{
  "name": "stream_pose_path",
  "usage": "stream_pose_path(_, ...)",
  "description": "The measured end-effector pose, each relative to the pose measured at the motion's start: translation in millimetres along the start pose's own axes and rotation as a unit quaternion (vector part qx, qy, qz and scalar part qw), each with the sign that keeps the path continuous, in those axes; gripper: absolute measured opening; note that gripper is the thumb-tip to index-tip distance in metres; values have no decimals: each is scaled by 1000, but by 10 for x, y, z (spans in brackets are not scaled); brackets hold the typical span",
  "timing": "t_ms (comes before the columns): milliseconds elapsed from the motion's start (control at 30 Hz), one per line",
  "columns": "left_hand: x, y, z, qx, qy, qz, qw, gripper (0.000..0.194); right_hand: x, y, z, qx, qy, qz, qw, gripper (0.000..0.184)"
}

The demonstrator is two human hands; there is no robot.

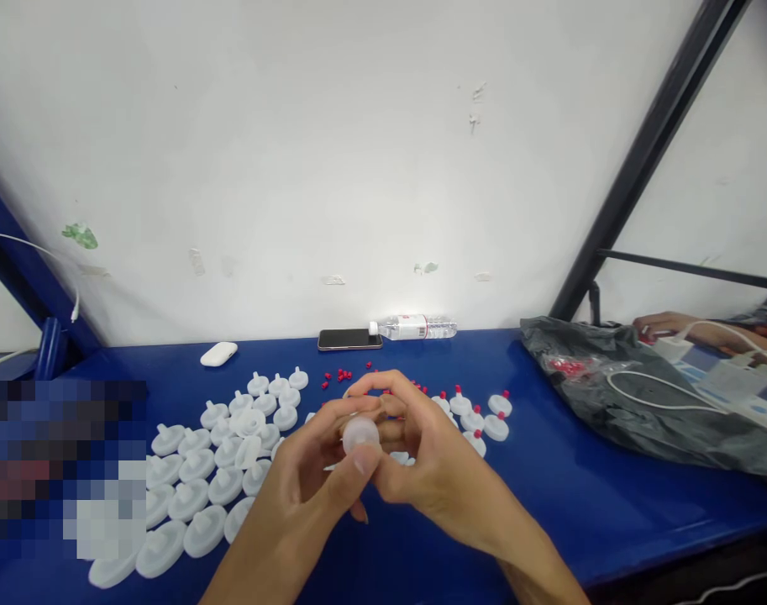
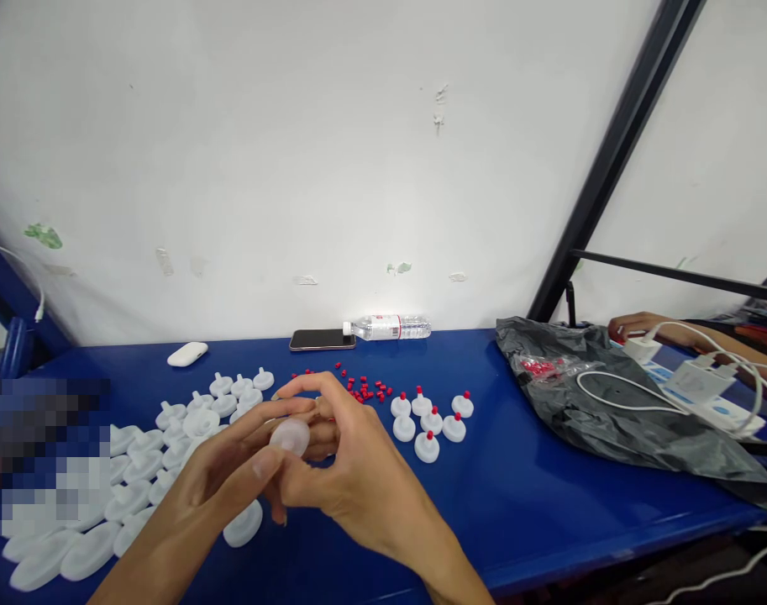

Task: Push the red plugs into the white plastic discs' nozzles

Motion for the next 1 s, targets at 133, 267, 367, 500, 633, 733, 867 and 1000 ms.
stream_pose_path(133, -48, 56, 33, -13, -84, -5, 996, 41, 33, -16, 28, -30, -39, -27, 998, 41)
stream_pose_path(267, -69, 20, 33, -20, -111, -4, 994, 38, 84, -13, 20, -46, -85, -54, 994, 42)
stream_pose_path(367, -88, 8, 7, -32, -115, 8, 993, 36, 114, -17, 36, -50, -111, -69, 990, 44)
stream_pose_path(500, -108, 9, 58, -24, -91, 13, 996, 45, 192, -45, 40, -54, -151, -105, 982, 43)
stream_pose_path(633, -77, -68, 44, -86, 25, 0, 996, 54, 333, -116, -208, -96, -284, -120, 946, 19)
stream_pose_path(733, -60, -109, -8, -114, 116, 12, 987, 44, 402, -231, -677, -174, -398, -83, 897, 9)
stream_pose_path(867, -86, -48, 45, -58, 359, 109, 925, 27, 291, -469, -1462, -259, -515, 18, 817, 24)
stream_pose_path(1000, 73, 7, 225, 21, 455, 155, 877, 27, 135, -695, -2041, -307, -598, 73, 736, 38)
Point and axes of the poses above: each hand's wrist, its own y-axis towards the middle knuckle, its own z-axis out of the palm, x = y × z, the point moved 7 cm from there along y, towards the middle knuckle, and after that the axes turned 10 degrees about -y, right-handed, at the moved point
